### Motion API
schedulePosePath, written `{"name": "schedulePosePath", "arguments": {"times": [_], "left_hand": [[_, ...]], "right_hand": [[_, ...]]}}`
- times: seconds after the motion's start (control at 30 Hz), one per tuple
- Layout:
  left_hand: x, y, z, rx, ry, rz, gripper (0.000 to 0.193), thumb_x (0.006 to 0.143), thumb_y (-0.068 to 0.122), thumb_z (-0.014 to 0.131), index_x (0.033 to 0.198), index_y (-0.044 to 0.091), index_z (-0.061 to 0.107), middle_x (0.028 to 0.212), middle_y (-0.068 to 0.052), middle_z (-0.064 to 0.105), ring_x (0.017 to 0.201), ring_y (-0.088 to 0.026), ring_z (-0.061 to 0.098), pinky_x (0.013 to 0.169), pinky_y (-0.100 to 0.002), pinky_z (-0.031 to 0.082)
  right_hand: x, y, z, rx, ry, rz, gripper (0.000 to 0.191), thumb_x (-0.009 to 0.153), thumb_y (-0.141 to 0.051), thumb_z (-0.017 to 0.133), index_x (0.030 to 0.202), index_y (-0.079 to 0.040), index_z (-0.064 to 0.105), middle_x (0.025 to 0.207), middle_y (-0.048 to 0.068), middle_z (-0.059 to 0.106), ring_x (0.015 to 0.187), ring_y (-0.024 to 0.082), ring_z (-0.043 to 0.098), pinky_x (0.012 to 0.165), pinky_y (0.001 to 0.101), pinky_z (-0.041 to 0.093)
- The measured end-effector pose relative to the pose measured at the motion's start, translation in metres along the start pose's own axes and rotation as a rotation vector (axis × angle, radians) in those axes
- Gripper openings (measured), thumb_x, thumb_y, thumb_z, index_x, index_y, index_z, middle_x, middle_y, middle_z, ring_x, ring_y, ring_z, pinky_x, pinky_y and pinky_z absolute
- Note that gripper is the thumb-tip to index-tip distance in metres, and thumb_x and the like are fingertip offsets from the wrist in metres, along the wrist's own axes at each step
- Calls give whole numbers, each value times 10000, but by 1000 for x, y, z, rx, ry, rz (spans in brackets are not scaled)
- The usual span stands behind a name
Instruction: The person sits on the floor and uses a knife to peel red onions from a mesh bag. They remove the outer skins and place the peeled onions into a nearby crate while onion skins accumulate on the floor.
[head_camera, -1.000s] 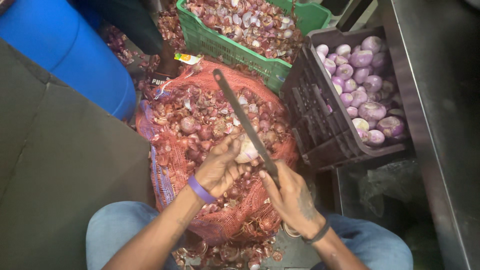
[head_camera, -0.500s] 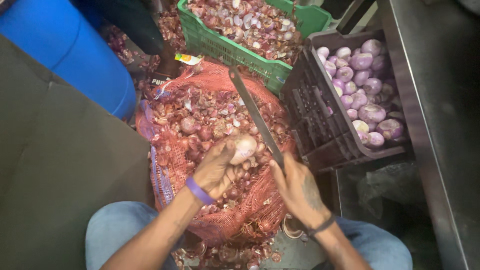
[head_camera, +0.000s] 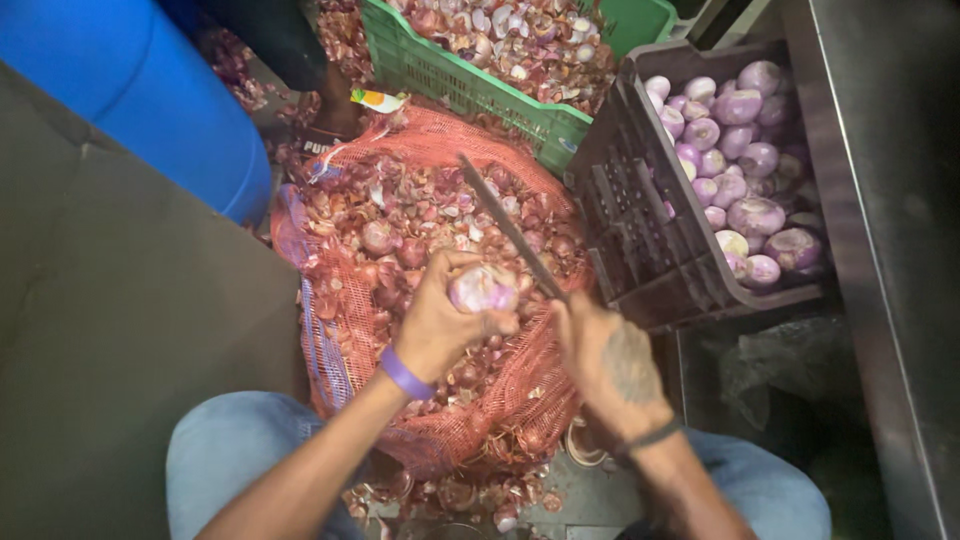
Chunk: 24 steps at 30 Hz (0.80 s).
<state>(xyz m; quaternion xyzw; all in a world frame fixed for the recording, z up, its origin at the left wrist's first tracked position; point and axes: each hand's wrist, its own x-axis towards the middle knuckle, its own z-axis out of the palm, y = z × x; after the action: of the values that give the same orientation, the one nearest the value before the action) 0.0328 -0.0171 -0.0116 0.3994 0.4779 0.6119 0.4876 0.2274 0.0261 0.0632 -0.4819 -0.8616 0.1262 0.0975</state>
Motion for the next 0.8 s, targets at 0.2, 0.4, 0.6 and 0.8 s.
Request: {"name": "schedulePosePath", "arguments": {"times": [0.2,0.4,0.6,0.8], "left_hand": [[0,10,1,44,-3,10,895,563,274,985,1259,29,477,1130,-69,671,1052,-131,666,908,-281,594],[-4,15,3,192,-127,72,840,596,229,981,1275,54,518,1168,-40,660,1119,-138,644,969,-287,564],[-11,20,10,62,-308,-108,880,548,209,989,1308,49,575,1238,-76,659,1111,-139,648,973,-289,568],[-6,22,0,-12,-293,-15,832,746,235,907,1460,39,528,1348,-65,638,1227,-135,626,1073,-285,521]], "right_hand": [[-11,-1,4,281,65,-8,207,994,-217,649,903,-35,614,701,200,663,655,392,672,564,479,501],[-15,-9,17,583,273,-253,321,951,-158,688,1209,14,605,869,151,700,738,260,728,603,376,551],[5,11,18,534,148,181,123,958,-152,696,1021,-47,713,649,126,646,556,212,589,521,397,455],[-1,18,9,466,121,62,196,962,-201,675,966,-17,609,702,175,631,619,325,643,541,422,473]]}}
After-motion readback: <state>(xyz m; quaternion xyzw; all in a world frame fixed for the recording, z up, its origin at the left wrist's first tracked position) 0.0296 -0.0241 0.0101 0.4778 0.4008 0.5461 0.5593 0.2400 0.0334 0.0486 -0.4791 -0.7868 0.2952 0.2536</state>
